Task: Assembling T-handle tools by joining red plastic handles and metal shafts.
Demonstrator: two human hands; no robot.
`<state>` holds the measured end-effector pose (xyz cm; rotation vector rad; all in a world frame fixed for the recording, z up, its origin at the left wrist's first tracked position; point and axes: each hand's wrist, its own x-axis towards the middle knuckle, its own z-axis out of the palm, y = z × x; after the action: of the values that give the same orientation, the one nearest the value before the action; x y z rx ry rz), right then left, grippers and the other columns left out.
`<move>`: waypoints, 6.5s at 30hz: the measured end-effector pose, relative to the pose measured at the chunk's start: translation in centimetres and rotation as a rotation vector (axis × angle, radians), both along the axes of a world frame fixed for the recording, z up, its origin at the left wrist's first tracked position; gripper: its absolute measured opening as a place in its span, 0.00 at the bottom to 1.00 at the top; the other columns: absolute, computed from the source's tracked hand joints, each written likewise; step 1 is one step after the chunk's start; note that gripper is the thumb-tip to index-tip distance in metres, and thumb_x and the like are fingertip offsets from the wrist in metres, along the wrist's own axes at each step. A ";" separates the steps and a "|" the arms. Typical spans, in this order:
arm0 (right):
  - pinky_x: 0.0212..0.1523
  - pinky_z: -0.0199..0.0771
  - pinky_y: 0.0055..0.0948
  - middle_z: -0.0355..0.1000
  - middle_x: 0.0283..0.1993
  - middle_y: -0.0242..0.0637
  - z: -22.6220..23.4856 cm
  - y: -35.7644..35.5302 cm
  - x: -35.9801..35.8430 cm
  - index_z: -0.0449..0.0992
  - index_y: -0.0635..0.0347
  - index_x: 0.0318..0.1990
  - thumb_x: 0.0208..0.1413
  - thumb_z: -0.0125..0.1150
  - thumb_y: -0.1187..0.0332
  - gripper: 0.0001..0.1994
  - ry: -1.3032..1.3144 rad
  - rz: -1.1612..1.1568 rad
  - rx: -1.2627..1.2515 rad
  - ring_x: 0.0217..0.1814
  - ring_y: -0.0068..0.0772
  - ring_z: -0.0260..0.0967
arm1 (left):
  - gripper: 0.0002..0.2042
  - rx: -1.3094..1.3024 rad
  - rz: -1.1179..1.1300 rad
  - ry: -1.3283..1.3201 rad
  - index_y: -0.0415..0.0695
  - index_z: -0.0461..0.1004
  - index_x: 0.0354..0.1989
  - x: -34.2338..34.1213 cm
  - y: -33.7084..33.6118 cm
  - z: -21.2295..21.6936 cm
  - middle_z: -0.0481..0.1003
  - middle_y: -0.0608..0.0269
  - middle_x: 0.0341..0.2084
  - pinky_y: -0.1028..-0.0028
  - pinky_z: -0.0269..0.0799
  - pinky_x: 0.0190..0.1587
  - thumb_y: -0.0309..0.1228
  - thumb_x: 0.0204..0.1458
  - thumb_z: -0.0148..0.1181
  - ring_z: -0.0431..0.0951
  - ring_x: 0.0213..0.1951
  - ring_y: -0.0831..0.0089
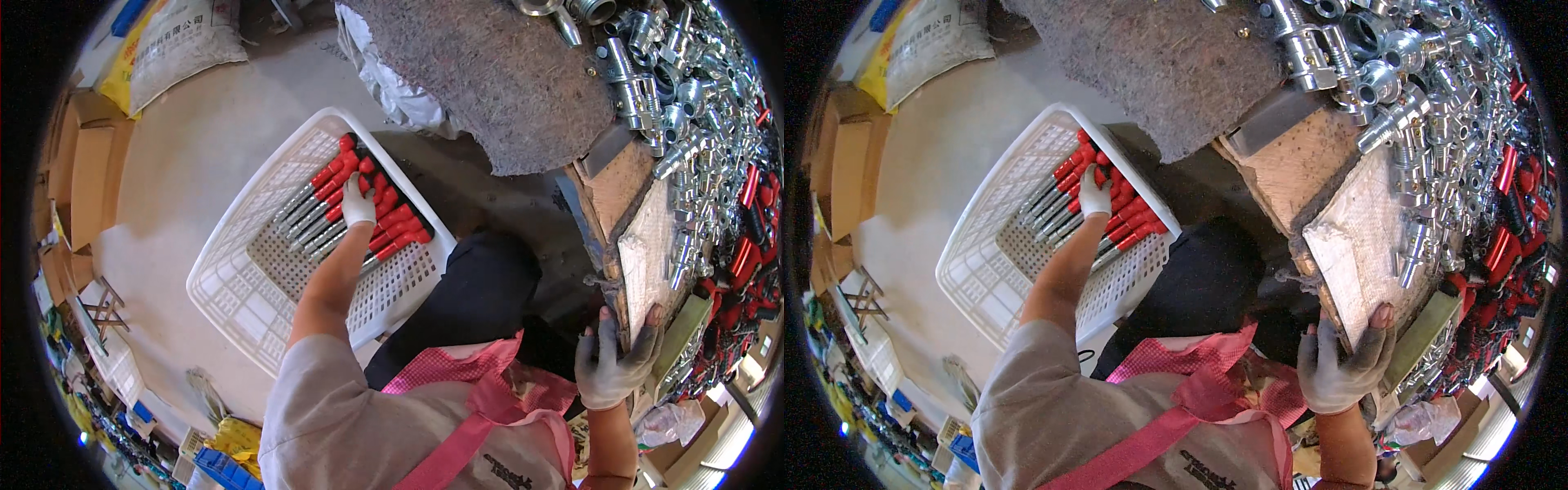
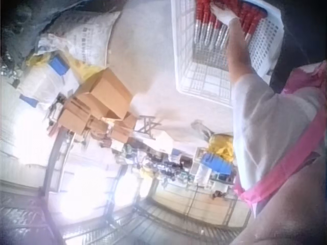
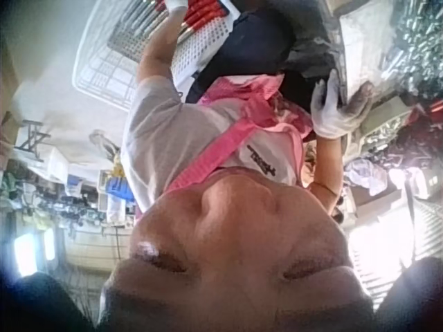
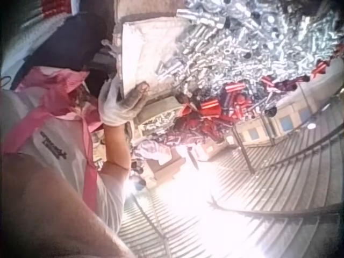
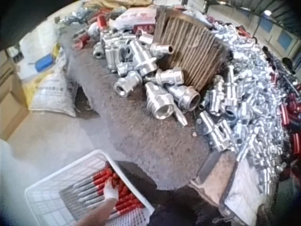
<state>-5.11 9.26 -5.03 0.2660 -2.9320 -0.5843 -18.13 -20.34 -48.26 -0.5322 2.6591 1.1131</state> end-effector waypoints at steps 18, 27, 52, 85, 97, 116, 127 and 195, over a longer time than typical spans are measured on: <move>0.55 0.65 0.51 0.55 0.63 0.59 -0.2 -0.4 0.0 0.76 0.49 0.48 0.44 0.63 0.66 0.19 0.029 -0.002 0.040 0.59 0.64 0.58 | 0.49 0.037 -0.088 -0.292 0.51 0.25 0.68 5.3 4.5 -1.2 0.50 0.47 0.65 0.67 0.55 0.63 0.21 0.40 0.52 0.54 0.64 0.50; 0.55 0.64 0.51 0.55 0.62 0.58 -0.2 -0.4 0.0 0.77 0.50 0.46 0.44 0.63 0.66 0.17 0.044 -0.006 0.042 0.60 0.64 0.57 | 0.34 0.033 0.295 -0.034 0.42 0.52 0.65 -0.2 -2.8 1.2 0.58 0.41 0.60 0.64 0.54 0.64 0.18 0.43 0.44 0.60 0.61 0.49; 0.53 0.65 0.51 0.60 0.59 0.61 -1.4 -1.9 -1.0 0.79 0.45 0.45 0.44 0.62 0.61 0.17 0.138 -0.023 0.086 0.56 0.62 0.61 | 0.39 0.029 0.361 -0.484 0.51 0.36 0.69 -6.4 -0.5 -0.5 0.66 0.31 0.51 0.57 0.63 0.56 0.32 0.49 0.50 0.68 0.53 0.43; 0.54 0.64 0.48 0.56 0.61 0.57 -1.7 -1.6 -1.2 0.78 0.46 0.45 0.41 0.65 0.63 0.19 0.135 -0.027 0.070 0.57 0.59 0.59 | 0.28 -0.037 0.436 -0.384 0.35 0.72 0.47 -12.3 2.2 -7.0 0.73 0.41 0.46 0.63 0.70 0.50 0.52 0.52 0.50 0.74 0.48 0.49; 0.51 0.68 0.49 0.58 0.59 0.59 -1.2 -1.8 -1.0 0.78 0.46 0.44 0.43 0.63 0.62 0.17 0.155 -0.001 0.096 0.56 0.59 0.61 | 0.32 0.156 0.422 0.005 0.32 0.55 0.60 -9.4 1.1 -0.6 0.59 0.36 0.58 0.59 0.51 0.63 0.40 0.52 0.55 0.57 0.60 0.45; 0.51 0.66 0.49 0.60 0.58 0.60 -1.5 -1.9 -1.0 0.78 0.44 0.45 0.44 0.63 0.61 0.17 0.179 -0.007 0.085 0.55 0.60 0.62 | 0.29 0.123 0.251 -0.419 0.32 0.71 0.48 -7.6 -3.7 -9.2 0.69 0.36 0.48 0.61 0.64 0.55 0.48 0.55 0.37 0.69 0.54 0.49; 0.52 0.66 0.49 0.60 0.58 0.57 -1.5 -2.4 -1.2 0.78 0.44 0.46 0.44 0.63 0.60 0.18 0.176 -0.022 0.069 0.56 0.59 0.62 | 0.32 0.186 0.124 -0.024 0.35 0.61 0.59 -1.8 -5.6 -3.9 0.68 0.42 0.53 0.62 0.63 0.56 0.52 0.55 0.45 0.68 0.55 0.48; 0.49 0.70 0.39 0.69 0.51 0.38 6.2 1.6 9.5 0.74 0.51 0.43 0.42 0.65 0.68 0.17 0.378 0.138 -0.866 0.50 0.43 0.68 | 0.24 0.734 -0.500 0.700 0.32 0.54 0.61 11.8 13.9 35.7 0.60 0.45 0.59 0.60 0.53 0.63 0.27 0.57 0.47 0.60 0.61 0.56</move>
<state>4.43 10.86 1.13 0.2100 -2.4762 0.5934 -6.30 -6.43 -12.54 0.7279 2.3108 2.1796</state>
